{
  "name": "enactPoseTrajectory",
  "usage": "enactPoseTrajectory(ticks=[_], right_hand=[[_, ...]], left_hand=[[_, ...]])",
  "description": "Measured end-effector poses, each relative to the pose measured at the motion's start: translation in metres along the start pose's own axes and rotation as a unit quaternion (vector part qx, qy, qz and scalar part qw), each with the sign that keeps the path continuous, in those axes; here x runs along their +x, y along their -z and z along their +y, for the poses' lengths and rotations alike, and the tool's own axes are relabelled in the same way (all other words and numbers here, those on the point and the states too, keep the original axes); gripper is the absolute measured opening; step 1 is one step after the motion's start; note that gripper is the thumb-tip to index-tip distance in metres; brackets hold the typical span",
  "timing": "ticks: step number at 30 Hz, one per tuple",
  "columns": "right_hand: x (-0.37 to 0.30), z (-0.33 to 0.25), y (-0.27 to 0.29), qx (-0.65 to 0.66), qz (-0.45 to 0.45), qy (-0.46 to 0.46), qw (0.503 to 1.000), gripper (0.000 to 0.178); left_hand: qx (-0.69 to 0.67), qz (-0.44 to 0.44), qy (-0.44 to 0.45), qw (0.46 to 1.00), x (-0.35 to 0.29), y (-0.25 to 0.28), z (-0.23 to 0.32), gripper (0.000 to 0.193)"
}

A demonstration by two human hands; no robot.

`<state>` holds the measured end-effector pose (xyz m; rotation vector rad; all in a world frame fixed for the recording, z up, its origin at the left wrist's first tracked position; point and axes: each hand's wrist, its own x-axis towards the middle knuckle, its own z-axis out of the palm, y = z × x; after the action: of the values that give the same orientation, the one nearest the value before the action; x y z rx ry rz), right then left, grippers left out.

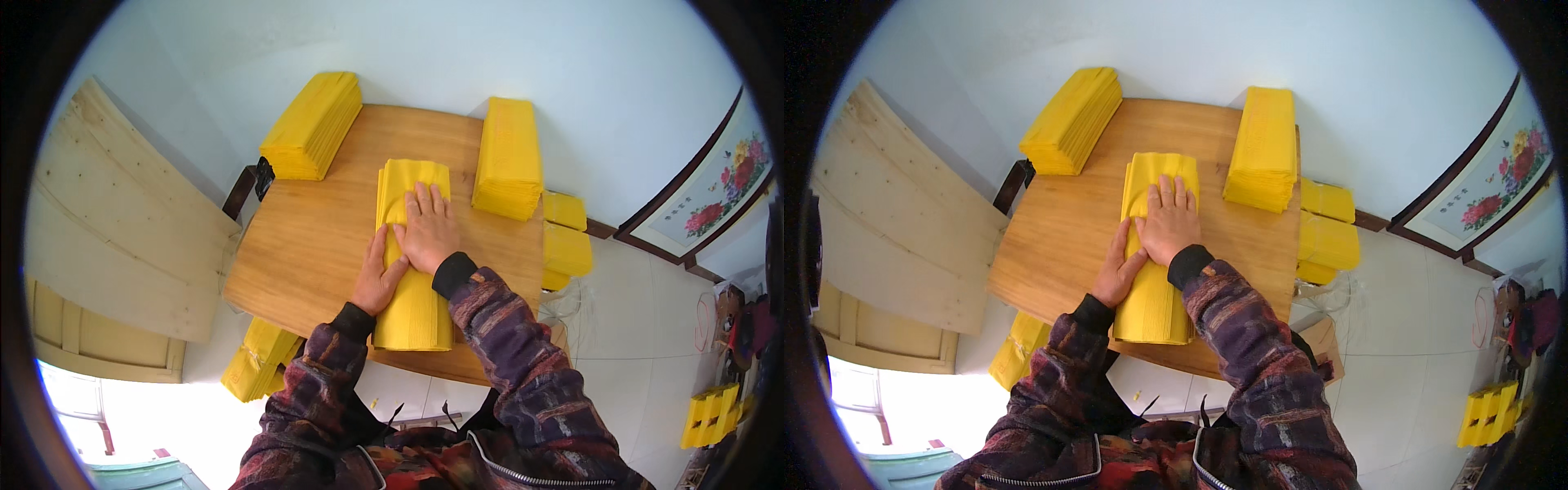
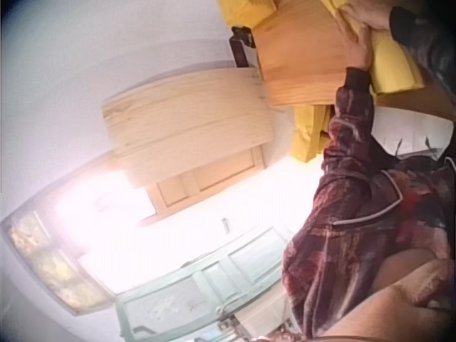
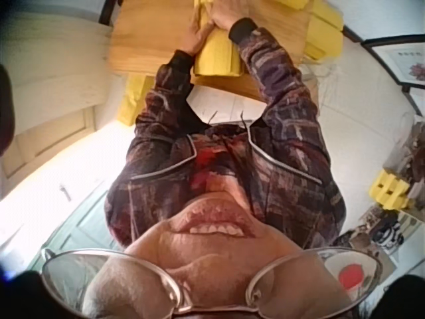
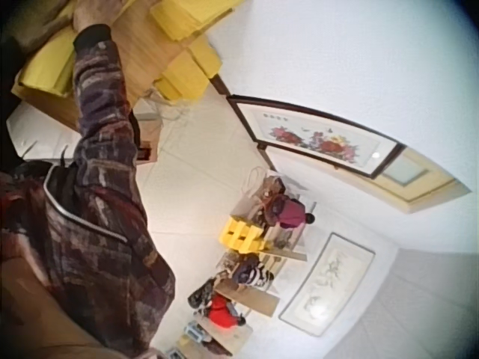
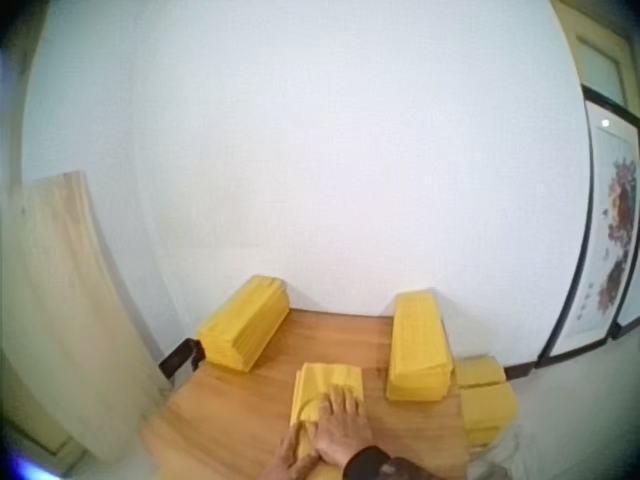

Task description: The person folds yellow paper sheets on a wooden table, aligns them into stacks, and uses a dark rectangular tool to press the folds. The person repeatedly picks up stacks, folds, and presses them, then places them back on the table.

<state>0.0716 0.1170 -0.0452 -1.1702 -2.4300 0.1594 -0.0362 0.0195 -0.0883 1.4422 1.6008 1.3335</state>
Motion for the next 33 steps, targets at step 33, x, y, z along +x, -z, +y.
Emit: enactPoseTrajectory(ticks=[33], right_hand=[[-0.110,0.053,0.101,0.445,-0.135,-0.081,0.882,0.079]], left_hand=[[-0.355,0.037,0.204,0.911,-0.031,-0.019,0.047,0.080]])
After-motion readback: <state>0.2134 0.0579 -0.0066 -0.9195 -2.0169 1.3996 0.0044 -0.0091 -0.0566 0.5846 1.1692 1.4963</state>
